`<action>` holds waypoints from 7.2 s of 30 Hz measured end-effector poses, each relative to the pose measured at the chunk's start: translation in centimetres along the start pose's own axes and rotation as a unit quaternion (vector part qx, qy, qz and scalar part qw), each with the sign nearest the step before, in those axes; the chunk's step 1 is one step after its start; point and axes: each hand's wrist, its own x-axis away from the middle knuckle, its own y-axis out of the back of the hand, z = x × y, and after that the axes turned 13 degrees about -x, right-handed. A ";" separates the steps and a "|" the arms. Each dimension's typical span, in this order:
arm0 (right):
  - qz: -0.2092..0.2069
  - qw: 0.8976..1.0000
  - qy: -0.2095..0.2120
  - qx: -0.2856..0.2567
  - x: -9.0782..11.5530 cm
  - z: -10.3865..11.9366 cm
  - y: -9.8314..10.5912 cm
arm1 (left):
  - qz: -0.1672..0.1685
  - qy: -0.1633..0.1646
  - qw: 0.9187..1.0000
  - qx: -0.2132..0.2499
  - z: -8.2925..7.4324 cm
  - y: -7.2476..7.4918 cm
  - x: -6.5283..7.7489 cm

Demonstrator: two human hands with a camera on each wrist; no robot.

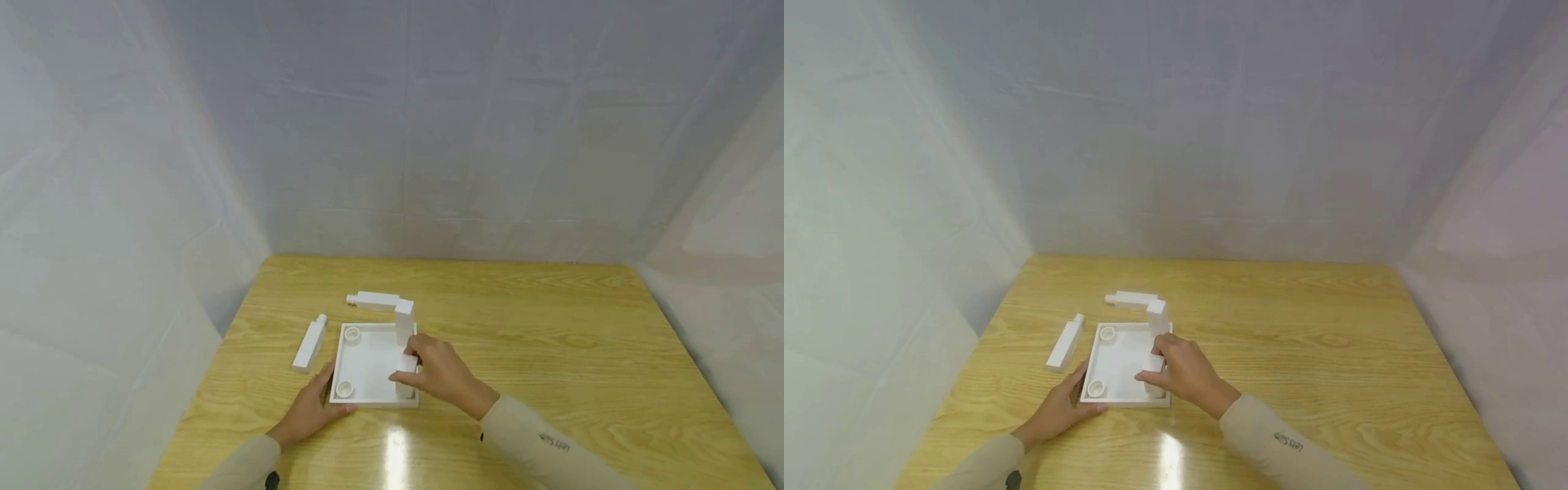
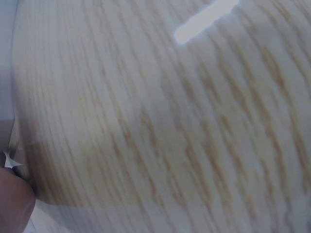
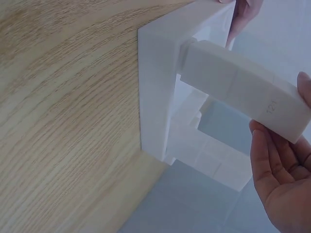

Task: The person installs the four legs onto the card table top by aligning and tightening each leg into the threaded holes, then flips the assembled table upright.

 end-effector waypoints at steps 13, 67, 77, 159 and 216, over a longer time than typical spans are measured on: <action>0.185 0.978 -0.054 -0.076 -0.4 0.0 2.2 | 0.002 0.003 1.000 0.001 0.2 0.0 -0.1; 0.124 0.963 -0.083 -0.224 0.4 -2.3 0.7 | -0.004 0.000 1.000 0.003 -0.2 0.1 0.3; -0.056 0.987 -0.083 -0.128 1.7 -1.1 -1.7 | -0.004 -0.001 1.000 0.007 0.1 0.1 0.3; 0.143 0.960 -0.046 -0.234 0.6 -1.9 0.1 | -0.016 -0.030 0.999 0.006 0.2 0.2 0.3; 0.045 0.939 -0.219 -0.261 5.2 -7.4 -3.4 | -0.009 -0.009 1.000 -0.014 0.0 0.2 0.3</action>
